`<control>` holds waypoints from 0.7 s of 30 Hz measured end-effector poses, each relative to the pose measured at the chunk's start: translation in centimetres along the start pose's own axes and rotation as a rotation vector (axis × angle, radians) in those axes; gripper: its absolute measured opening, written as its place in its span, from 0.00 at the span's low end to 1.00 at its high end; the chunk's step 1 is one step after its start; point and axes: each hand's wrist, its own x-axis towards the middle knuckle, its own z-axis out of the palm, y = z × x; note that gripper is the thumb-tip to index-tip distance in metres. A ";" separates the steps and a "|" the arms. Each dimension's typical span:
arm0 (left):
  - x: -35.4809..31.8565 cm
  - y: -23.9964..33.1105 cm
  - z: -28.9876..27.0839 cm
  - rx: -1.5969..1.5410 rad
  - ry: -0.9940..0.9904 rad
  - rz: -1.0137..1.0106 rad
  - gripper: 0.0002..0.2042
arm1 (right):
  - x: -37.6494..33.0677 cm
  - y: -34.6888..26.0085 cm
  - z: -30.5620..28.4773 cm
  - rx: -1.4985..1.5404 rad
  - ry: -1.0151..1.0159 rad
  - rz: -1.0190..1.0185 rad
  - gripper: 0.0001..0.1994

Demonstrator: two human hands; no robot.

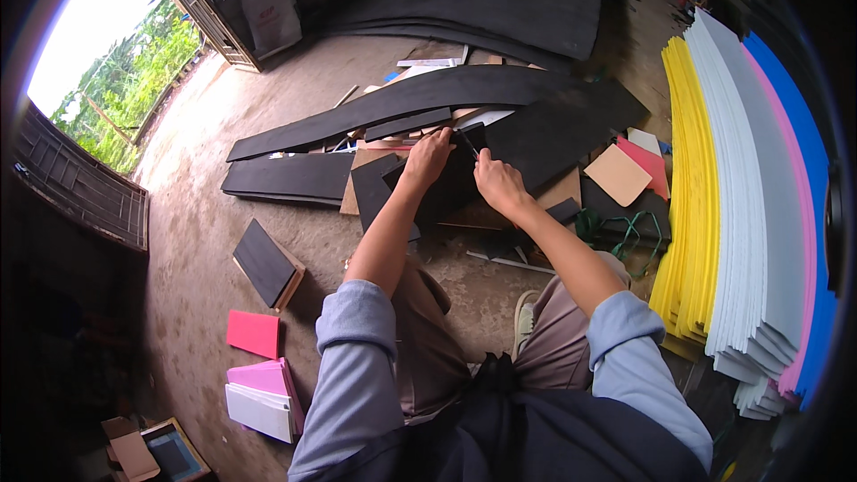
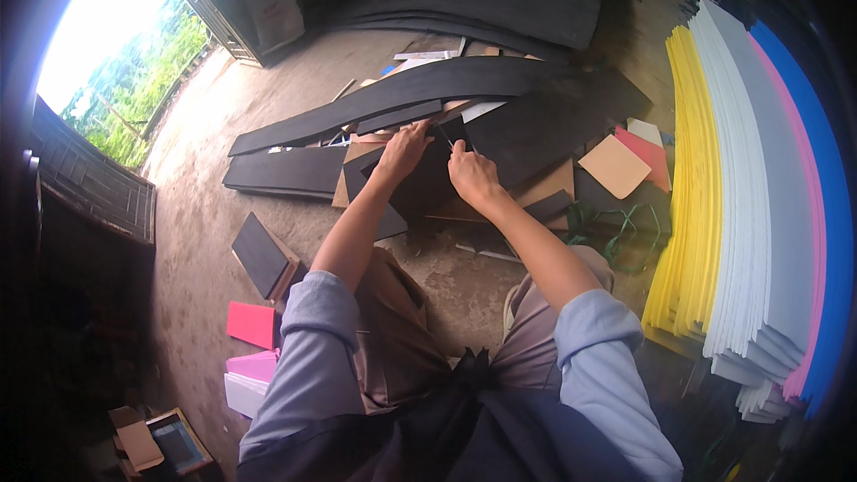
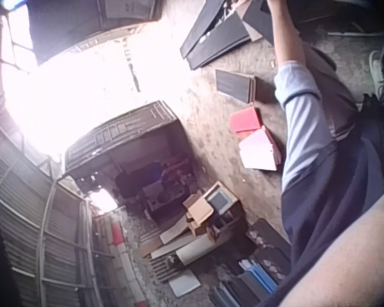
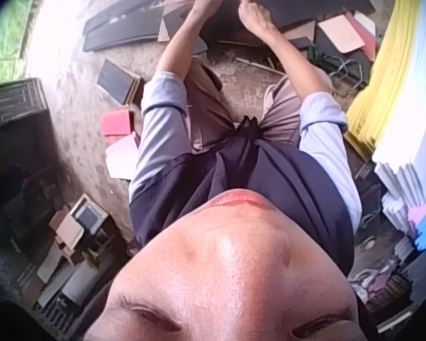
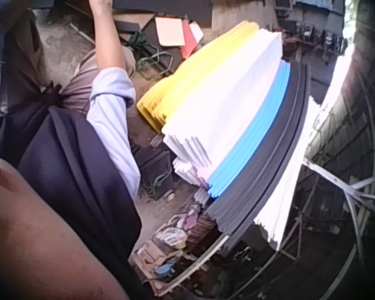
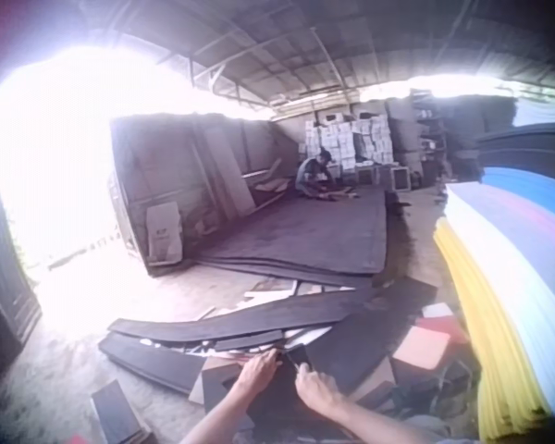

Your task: The person sits on the floor and uses a red utility knife to cut black cardboard sheets into smaller rectangular pieces. They repeatedly align the sheets, score the material, and separate the cut sections, stacking the finished pieces nearby.

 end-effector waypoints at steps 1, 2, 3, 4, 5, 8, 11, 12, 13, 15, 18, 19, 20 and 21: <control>-0.1 -0.1 0.0 -0.002 -0.020 -0.006 0.12 | 0.0 -0.1 0.1 -0.002 -0.006 -0.002 0.10; -0.1 -0.1 0.0 -0.003 -0.039 -0.012 0.12 | 0.0 -0.2 0.1 -0.005 -0.012 -0.005 0.10; -0.1 -0.2 0.0 -0.004 -0.059 -0.018 0.13 | 0.1 -0.4 0.1 -0.014 -0.013 -0.009 0.10; -0.1 -0.3 0.0 -0.007 -0.059 -0.014 0.13 | 0.1 -0.6 0.0 -0.023 -0.013 -0.012 0.10; -0.1 -0.4 0.0 -0.011 -0.059 -0.009 0.13 | 0.2 -0.7 -0.1 -0.032 -0.013 -0.016 0.10; -0.2 -0.3 0.0 -0.006 -0.074 -0.018 0.13 | 0.1 -1.1 -0.1 -0.019 -0.031 -0.012 0.10; -0.1 -0.1 -0.1 -0.011 -0.082 -0.030 0.13 | 0.1 -1.3 0.0 -0.035 -0.050 0.020 0.08; -0.1 -0.2 0.0 -0.012 -0.084 -0.033 0.13 | 0.2 -1.5 0.0 -0.050 -0.053 0.022 0.08; -0.1 -0.3 0.0 -0.008 -0.076 -0.027 0.12 | 0.2 -1.6 0.0 -0.064 -0.056 0.024 0.07; -0.2 -0.5 0.2 -0.001 -0.062 -0.016 0.12 | 0.5 -1.9 0.0 -0.084 -0.059 0.030 0.06; 0.0 -0.9 0.3 -0.054 -0.140 -0.050 0.15 | 1.0 -2.2 -0.2 -0.098 -0.074 0.045 0.05; 0.0 -0.9 0.4 -0.039 -0.138 -0.043 0.15 | 1.2 -2.3 -0.5 -0.101 -0.089 0.053 0.05; -0.2 -1.0 0.4 -0.024 -0.135 -0.037 0.15 | 1.4 -2.5 -0.7 -0.104 -0.104 0.061 0.05; -0.3 -1.0 0.5 -0.009 -0.132 -0.030 0.15 | 1.5 -2.6 -0.8 -0.102 -0.119 0.077 0.05</control>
